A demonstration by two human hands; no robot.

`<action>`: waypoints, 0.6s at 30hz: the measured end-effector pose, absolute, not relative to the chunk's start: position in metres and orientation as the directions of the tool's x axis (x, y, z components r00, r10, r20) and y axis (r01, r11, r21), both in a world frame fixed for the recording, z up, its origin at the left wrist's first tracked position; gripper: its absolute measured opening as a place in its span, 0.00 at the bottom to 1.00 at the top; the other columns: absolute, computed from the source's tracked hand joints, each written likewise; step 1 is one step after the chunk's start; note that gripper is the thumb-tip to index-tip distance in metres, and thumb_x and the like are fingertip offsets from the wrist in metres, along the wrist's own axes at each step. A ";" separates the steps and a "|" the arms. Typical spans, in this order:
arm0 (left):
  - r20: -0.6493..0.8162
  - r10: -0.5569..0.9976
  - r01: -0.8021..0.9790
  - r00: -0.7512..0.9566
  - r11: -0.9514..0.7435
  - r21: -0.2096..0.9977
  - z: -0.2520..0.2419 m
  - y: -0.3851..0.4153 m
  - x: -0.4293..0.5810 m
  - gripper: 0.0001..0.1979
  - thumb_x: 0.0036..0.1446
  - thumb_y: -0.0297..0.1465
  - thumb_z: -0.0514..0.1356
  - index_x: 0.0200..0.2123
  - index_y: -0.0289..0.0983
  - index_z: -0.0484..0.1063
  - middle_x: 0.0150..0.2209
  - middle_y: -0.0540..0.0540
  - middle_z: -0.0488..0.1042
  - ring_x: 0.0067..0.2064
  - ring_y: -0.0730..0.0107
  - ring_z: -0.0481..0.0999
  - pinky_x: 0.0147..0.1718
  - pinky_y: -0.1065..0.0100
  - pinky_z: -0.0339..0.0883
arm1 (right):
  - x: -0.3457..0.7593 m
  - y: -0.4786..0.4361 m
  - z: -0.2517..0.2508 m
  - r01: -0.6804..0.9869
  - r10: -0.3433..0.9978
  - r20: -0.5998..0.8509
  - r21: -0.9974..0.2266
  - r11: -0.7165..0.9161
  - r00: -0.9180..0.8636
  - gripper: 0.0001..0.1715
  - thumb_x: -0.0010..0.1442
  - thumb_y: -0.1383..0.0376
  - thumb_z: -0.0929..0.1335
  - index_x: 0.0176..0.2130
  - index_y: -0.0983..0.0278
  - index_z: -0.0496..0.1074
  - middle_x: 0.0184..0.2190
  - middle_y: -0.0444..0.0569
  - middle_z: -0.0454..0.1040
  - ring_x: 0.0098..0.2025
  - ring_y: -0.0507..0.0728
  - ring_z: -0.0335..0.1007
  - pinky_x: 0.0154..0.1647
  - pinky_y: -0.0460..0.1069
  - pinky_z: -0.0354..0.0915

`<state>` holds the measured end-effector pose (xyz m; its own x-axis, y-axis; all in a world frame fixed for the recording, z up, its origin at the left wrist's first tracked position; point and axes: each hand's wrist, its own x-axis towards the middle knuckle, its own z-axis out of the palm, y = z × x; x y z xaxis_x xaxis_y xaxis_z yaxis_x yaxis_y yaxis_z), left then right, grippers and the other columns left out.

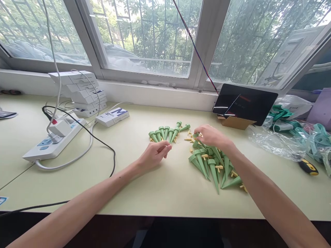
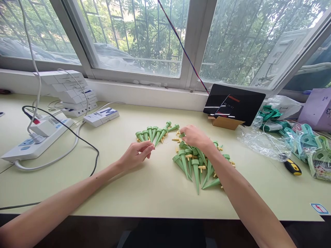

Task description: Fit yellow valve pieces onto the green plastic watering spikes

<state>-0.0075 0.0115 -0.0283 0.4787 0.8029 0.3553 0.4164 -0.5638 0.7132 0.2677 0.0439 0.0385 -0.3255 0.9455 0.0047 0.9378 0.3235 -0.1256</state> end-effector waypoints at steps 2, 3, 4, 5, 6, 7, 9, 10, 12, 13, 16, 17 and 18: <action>0.347 0.813 0.410 0.467 -0.547 0.730 -0.027 0.011 -0.007 0.17 0.68 0.40 0.51 0.32 0.36 0.71 0.20 0.53 0.70 0.20 0.78 0.61 0.22 0.74 0.59 | 0.269 0.045 0.037 0.939 0.947 0.007 -0.125 0.320 -0.322 0.16 0.60 0.67 0.68 0.48 0.63 0.78 0.50 0.56 0.77 0.53 0.62 0.70 0.48 0.50 0.63; 0.344 0.817 0.409 0.462 -0.541 0.735 -0.026 0.010 -0.007 0.17 0.68 0.40 0.51 0.32 0.36 0.71 0.20 0.53 0.70 0.20 0.78 0.62 0.22 0.74 0.59 | 0.269 0.045 0.036 0.941 0.948 0.003 -0.122 0.316 -0.318 0.15 0.60 0.67 0.68 0.47 0.63 0.78 0.49 0.56 0.77 0.52 0.63 0.71 0.47 0.50 0.63; 0.343 0.819 0.408 0.460 -0.538 0.738 -0.026 0.010 -0.007 0.17 0.68 0.40 0.51 0.32 0.36 0.71 0.20 0.52 0.70 0.20 0.78 0.62 0.22 0.74 0.60 | 0.270 0.046 0.036 0.943 0.949 -0.004 -0.118 0.312 -0.315 0.14 0.60 0.66 0.69 0.46 0.62 0.79 0.48 0.56 0.78 0.52 0.63 0.71 0.46 0.50 0.63; 0.343 0.819 0.408 0.460 -0.538 0.738 -0.026 0.010 -0.006 0.17 0.68 0.40 0.52 0.32 0.36 0.71 0.20 0.52 0.70 0.20 0.78 0.62 0.22 0.74 0.60 | 0.270 0.046 0.036 0.944 0.949 -0.013 -0.116 0.310 -0.314 0.12 0.60 0.66 0.69 0.44 0.62 0.79 0.46 0.56 0.78 0.51 0.63 0.71 0.44 0.50 0.64; 0.344 0.817 0.407 0.463 -0.540 0.737 -0.025 0.010 -0.007 0.17 0.68 0.40 0.52 0.32 0.36 0.71 0.20 0.52 0.70 0.20 0.78 0.62 0.22 0.74 0.60 | 0.270 0.046 0.036 0.945 0.950 -0.024 -0.114 0.308 -0.313 0.11 0.60 0.65 0.69 0.42 0.62 0.80 0.45 0.56 0.79 0.50 0.63 0.72 0.43 0.50 0.64; 0.347 0.814 0.406 0.466 -0.545 0.734 -0.025 0.010 -0.007 0.17 0.68 0.40 0.51 0.32 0.36 0.71 0.20 0.52 0.70 0.20 0.78 0.62 0.22 0.74 0.60 | 0.269 0.045 0.037 0.945 0.949 -0.033 -0.114 0.307 -0.312 0.10 0.60 0.64 0.69 0.40 0.62 0.80 0.44 0.56 0.79 0.50 0.62 0.72 0.42 0.50 0.64; 0.352 0.806 0.404 0.476 -0.556 0.727 -0.025 0.010 -0.007 0.18 0.68 0.40 0.51 0.31 0.36 0.71 0.20 0.52 0.70 0.20 0.78 0.61 0.22 0.74 0.59 | 0.267 0.045 0.038 0.945 0.949 -0.042 -0.120 0.306 -0.313 0.09 0.61 0.64 0.69 0.38 0.62 0.80 0.44 0.55 0.79 0.49 0.62 0.72 0.41 0.50 0.64; 0.354 0.803 0.403 0.479 -0.560 0.724 -0.026 0.011 -0.007 0.18 0.68 0.40 0.51 0.31 0.36 0.71 0.20 0.52 0.70 0.20 0.78 0.61 0.22 0.74 0.59 | 0.266 0.044 0.038 0.944 0.949 -0.044 -0.124 0.306 -0.314 0.09 0.61 0.64 0.68 0.37 0.62 0.80 0.44 0.55 0.79 0.49 0.62 0.72 0.40 0.50 0.64; 0.356 0.802 0.404 0.480 -0.562 0.722 -0.026 0.011 -0.007 0.18 0.68 0.40 0.51 0.32 0.36 0.72 0.20 0.53 0.70 0.20 0.78 0.62 0.23 0.74 0.60 | 0.263 0.043 0.039 0.941 0.946 -0.045 -0.131 0.312 -0.320 0.10 0.62 0.65 0.67 0.36 0.62 0.80 0.42 0.54 0.79 0.47 0.61 0.72 0.40 0.49 0.63; 0.357 0.802 0.404 0.479 -0.562 0.722 -0.026 0.011 -0.007 0.18 0.68 0.40 0.51 0.32 0.36 0.72 0.20 0.53 0.70 0.20 0.78 0.62 0.23 0.74 0.60 | 0.262 0.043 0.040 0.939 0.945 -0.044 -0.134 0.316 -0.325 0.11 0.62 0.65 0.67 0.35 0.62 0.80 0.41 0.54 0.80 0.47 0.61 0.72 0.39 0.49 0.63; 0.363 0.801 0.409 0.476 -0.567 0.715 -0.026 0.011 -0.007 0.18 0.68 0.39 0.51 0.31 0.36 0.72 0.20 0.53 0.70 0.20 0.78 0.62 0.23 0.74 0.60 | 0.258 0.043 0.041 0.937 0.944 -0.028 -0.131 0.323 -0.329 0.11 0.63 0.66 0.66 0.34 0.62 0.80 0.38 0.53 0.80 0.45 0.60 0.73 0.38 0.48 0.62; 0.368 0.798 0.412 0.477 -0.573 0.709 -0.027 0.011 -0.007 0.18 0.68 0.39 0.51 0.31 0.36 0.72 0.20 0.53 0.70 0.20 0.78 0.62 0.23 0.74 0.60 | 0.256 0.044 0.041 0.935 0.943 -0.011 -0.132 0.329 -0.333 0.11 0.63 0.66 0.66 0.35 0.62 0.80 0.38 0.53 0.80 0.45 0.60 0.73 0.38 0.48 0.62; 0.372 0.795 0.416 0.479 -0.579 0.701 -0.027 0.011 -0.007 0.18 0.68 0.39 0.51 0.31 0.36 0.72 0.20 0.53 0.70 0.20 0.78 0.61 0.23 0.74 0.59 | 0.254 0.045 0.041 0.932 0.941 0.010 -0.136 0.335 -0.337 0.11 0.63 0.66 0.66 0.36 0.62 0.79 0.38 0.53 0.80 0.44 0.60 0.73 0.39 0.48 0.62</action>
<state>-0.0066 0.0113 -0.0268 0.4794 0.7948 0.3722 0.4161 -0.5792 0.7009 0.2540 0.0451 0.0407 -0.3369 0.9415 0.0099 0.9324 0.3351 -0.1358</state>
